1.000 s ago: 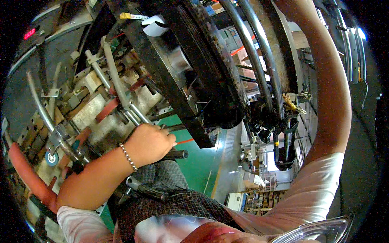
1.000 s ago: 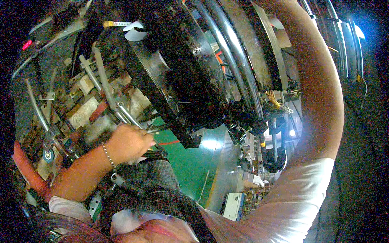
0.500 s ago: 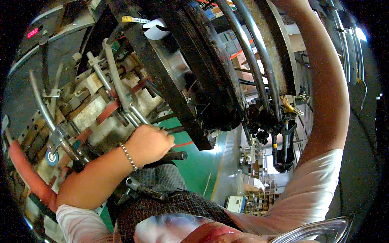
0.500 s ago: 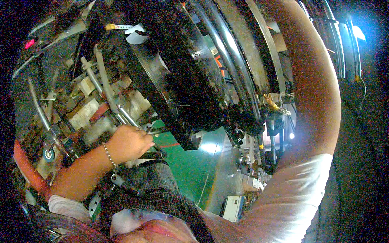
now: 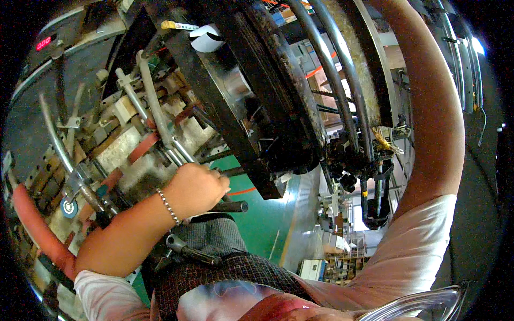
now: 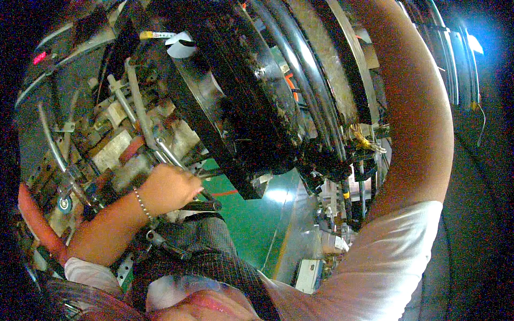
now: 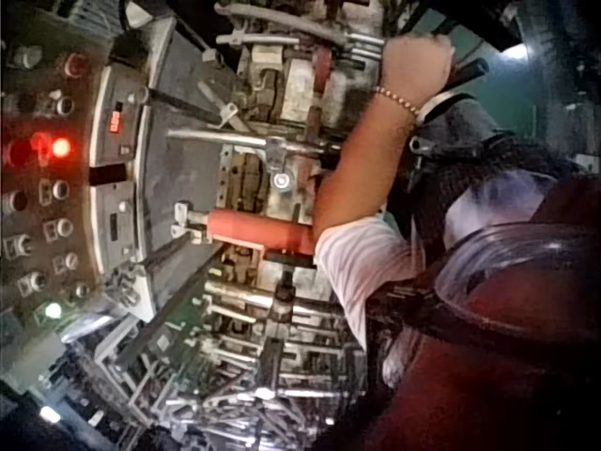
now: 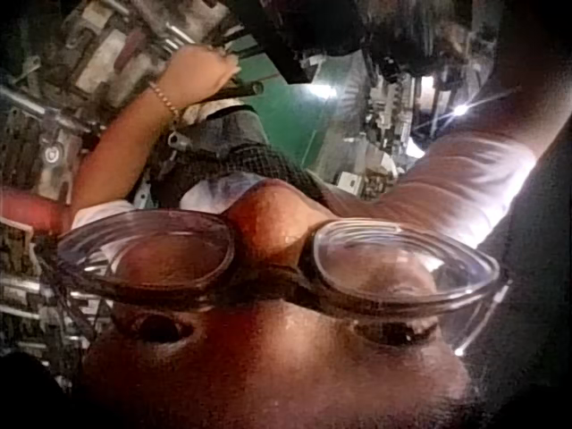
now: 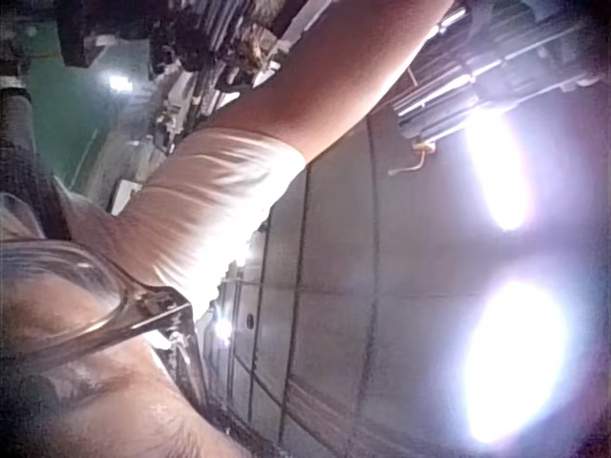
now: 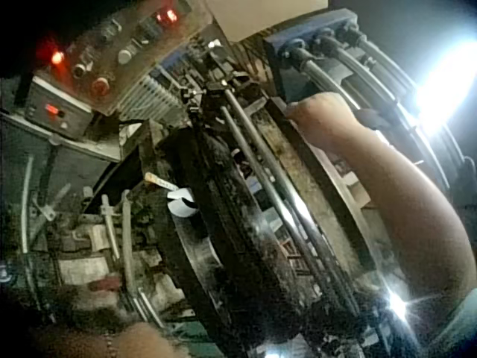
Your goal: The person uses a wrench to tighten bolts on a machine, then handles a roll of silver tape, peeling and applying it to a metal component of the machinery.
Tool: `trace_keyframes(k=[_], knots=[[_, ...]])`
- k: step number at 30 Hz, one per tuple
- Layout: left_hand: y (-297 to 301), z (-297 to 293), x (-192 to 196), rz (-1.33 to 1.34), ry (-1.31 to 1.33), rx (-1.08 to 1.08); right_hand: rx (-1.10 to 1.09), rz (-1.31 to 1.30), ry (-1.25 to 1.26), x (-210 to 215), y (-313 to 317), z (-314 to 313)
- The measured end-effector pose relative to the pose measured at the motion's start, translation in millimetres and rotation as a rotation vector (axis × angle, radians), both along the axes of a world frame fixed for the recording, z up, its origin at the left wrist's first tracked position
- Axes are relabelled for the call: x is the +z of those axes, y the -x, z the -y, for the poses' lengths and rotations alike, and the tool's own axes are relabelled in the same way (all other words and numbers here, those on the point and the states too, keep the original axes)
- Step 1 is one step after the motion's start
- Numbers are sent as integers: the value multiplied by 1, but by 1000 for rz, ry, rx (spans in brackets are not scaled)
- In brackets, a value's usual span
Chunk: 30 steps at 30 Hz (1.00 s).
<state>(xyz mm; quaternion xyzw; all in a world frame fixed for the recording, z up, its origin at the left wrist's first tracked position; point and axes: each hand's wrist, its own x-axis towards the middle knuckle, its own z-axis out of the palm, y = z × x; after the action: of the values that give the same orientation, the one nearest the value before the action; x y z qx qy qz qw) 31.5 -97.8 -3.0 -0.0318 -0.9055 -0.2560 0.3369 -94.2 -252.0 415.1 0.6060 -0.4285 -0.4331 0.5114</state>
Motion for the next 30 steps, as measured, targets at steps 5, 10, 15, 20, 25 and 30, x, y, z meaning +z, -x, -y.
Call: trace_keyframes(k=[5, 10, 15, 20, 25, 30], knots=[[-4, 3, 1, -29, -20, 8, 39, 64, 23, -1, -7, -23], [2, -1, 0, -21, -12, -17, -85, -10, 54, 3, -10, -3], [1, -1, 0, 12, -2, -18, -9, 15, -5, 1, 5, -3], [0, 0, -3, 26, 6, 13, -167, -4, 18, -8, 11, -16], [2, 5, -6, -5, -20, 12, 39, 180, -26, 1, 12, -17], [1, 0, 0, 16, -13, -19, 110, 111, -99, 10, 0, 7]])
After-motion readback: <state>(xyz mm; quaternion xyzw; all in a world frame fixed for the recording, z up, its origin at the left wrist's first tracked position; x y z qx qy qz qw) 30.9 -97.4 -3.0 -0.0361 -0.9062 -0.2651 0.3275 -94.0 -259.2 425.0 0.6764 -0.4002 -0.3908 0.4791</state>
